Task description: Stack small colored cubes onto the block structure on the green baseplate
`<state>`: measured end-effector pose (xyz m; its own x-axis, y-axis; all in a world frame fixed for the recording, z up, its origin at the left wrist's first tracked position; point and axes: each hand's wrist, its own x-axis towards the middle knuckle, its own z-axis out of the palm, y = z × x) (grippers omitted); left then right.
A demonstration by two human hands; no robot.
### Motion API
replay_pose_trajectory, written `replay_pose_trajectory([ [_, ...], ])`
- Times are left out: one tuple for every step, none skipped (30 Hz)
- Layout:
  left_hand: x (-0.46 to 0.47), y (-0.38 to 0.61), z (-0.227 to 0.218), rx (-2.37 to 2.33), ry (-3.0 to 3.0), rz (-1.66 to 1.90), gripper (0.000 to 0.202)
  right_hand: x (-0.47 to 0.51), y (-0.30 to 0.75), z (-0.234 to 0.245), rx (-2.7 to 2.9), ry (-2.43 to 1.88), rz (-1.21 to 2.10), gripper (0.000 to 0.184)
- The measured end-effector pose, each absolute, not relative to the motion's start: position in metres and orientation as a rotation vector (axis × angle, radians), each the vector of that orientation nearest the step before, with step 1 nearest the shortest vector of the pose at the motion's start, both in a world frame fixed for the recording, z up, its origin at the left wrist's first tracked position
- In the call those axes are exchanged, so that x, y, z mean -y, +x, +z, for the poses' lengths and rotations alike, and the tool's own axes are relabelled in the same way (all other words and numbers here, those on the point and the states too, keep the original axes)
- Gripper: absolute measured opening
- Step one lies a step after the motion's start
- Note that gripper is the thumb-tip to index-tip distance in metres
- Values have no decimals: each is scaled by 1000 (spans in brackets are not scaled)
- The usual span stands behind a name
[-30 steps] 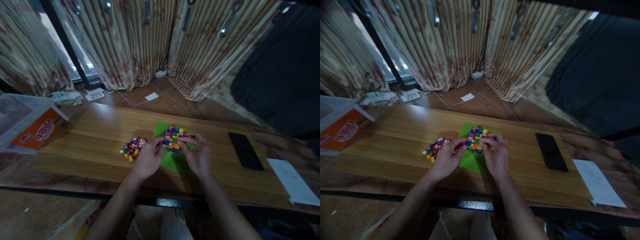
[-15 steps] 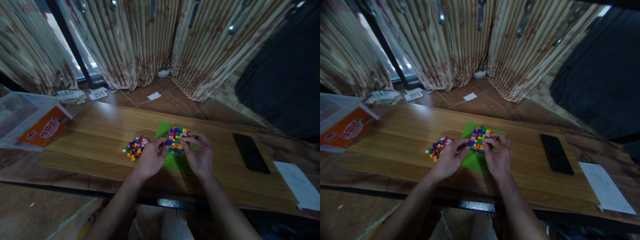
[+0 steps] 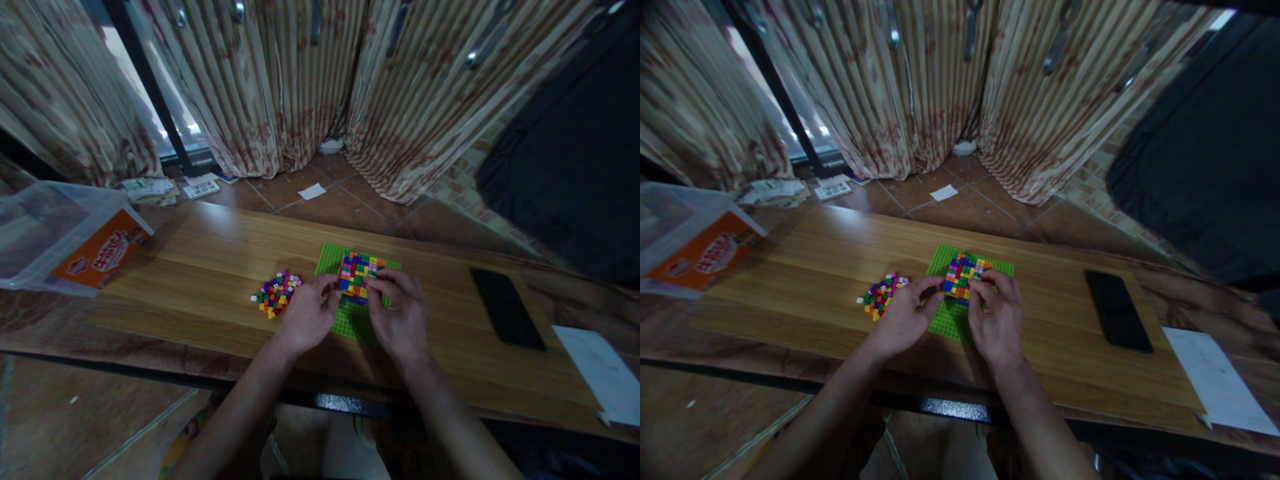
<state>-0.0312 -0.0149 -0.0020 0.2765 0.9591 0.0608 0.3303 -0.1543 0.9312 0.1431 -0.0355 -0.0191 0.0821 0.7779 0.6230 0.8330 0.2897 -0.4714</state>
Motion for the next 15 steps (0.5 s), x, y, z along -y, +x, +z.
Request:
replay_pose_trajectory([
  [15,-31,-2,-1197,1667,898,25,35,144,-19,1676,-1483,-72,18],
  [14,-32,-3,-1195,1671,898,26,35,144,-19,1656,-1476,-68,17],
  [13,-33,-3,-1193,1677,898,26,35,144,-19,1631,-1463,-71,17],
  [12,-35,-3,-1196,1683,902,25,35,144,-17,1603,-1446,-82,16],
  [10,-38,-4,-1208,1684,916,25,36,144,-15,1576,-1426,-100,16],
  [8,-42,-4,-1226,1681,939,24,38,142,-13,1556,-1404,-117,16],
  [5,-46,-4,-1246,1670,968,24,40,140,-10,1541,-1382,-126,16],
  [2,-52,-5,-1270,1647,1008,24,42,137,-7,1533,-1359,-124,16],
  [-2,-58,-5,-1296,1615,1046,24,46,133,-4,1532,-1336,-111,16],
  [-5,-64,-5,-1330,1571,1090,25,50,127,-2,1548,-1310,-86,16],
  [-9,-71,-5,-1372,1518,1135,25,54,121,0,1580,-1284,-53,17],
  [-12,-77,-5,-1412,1458,1175,25,58,115,0,1629,-1260,-14,17],
  [-14,-83,-5,-1438,1398,1222,25,61,108,0,1689,-1240,28,18],
  [-16,-88,-5,-1451,1341,1263,25,64,101,-1,1754,-1226,75,18],
  [-18,-92,-5,-1455,1291,1298,25,66,95,-3,1809,-1220,120,17],
])
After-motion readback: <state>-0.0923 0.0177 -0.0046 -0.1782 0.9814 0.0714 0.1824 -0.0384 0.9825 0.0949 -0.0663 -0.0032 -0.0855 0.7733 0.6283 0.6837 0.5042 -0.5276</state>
